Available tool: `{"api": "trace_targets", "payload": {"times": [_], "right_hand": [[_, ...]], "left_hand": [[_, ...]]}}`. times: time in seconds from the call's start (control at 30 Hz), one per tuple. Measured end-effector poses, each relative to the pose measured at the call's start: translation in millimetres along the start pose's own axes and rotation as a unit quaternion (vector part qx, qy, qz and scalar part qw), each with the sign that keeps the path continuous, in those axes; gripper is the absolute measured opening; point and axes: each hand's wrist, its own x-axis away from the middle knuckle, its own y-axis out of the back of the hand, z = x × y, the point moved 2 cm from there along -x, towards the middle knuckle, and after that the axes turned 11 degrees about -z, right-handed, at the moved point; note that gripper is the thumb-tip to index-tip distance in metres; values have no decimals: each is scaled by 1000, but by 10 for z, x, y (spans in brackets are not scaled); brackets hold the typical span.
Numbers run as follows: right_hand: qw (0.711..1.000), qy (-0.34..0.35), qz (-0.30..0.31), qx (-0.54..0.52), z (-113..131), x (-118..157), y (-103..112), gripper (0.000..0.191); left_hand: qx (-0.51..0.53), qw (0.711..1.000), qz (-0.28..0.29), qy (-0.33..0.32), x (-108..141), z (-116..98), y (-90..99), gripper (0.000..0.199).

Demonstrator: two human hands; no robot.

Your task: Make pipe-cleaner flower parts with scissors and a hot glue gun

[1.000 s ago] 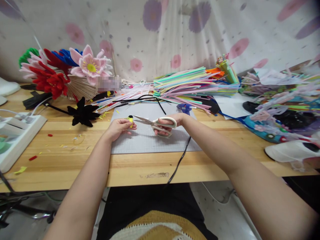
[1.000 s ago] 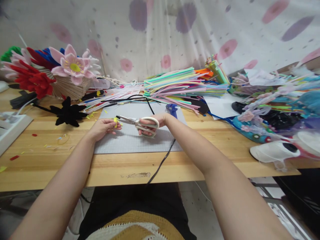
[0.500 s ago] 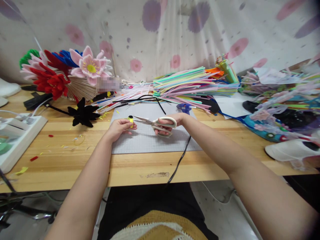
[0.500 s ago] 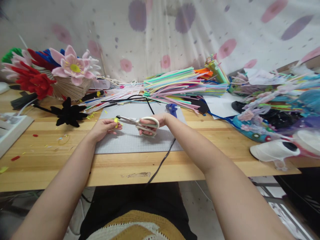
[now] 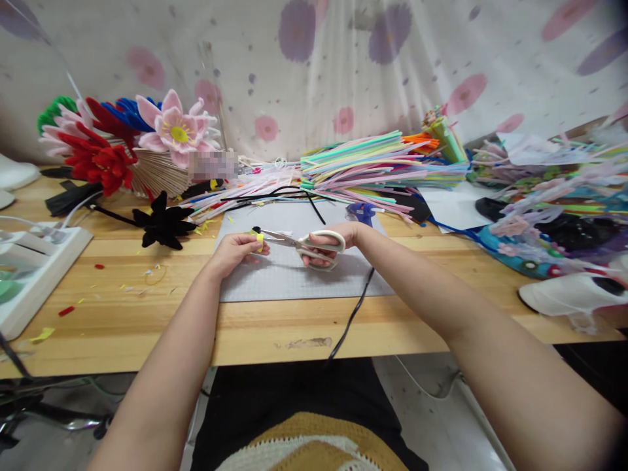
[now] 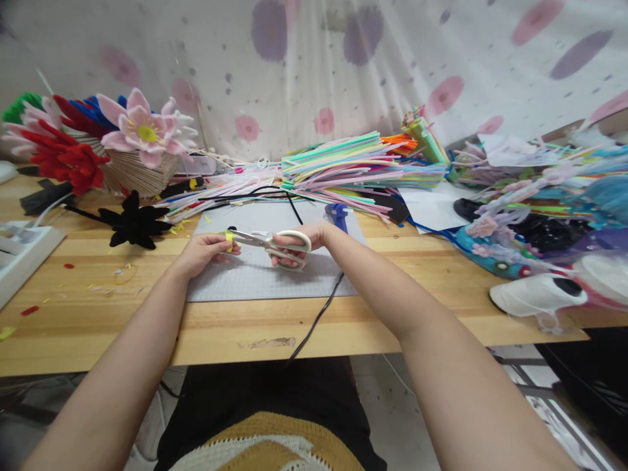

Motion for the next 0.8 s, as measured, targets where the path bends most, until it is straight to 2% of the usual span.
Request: {"api": "trace_targets", "payload": {"times": [0.17,0.33,0.53,0.7,0.8], "right_hand": [[997,-29,10,-73,24,-43,-40,76],[993,-13,9,-120,9,-73,-45,73],[985,10,-15,-170,-66,-103,-53,60],[979,47,-73,-187,-13,-74,28,58],[976,70,-111,-172,58,-32,90,58]], "left_hand": [[-5,1000,3,-5,2,-1,-25,32],[-13,1000,1,-18,-5,-3,-47,32],[-16,1000,-17,-20,-21,-1,-46,33],[-36,999,-7,-28,-24,21,-53,32],[-30,997,-37,-58,-3,-1,-62,28]]}}
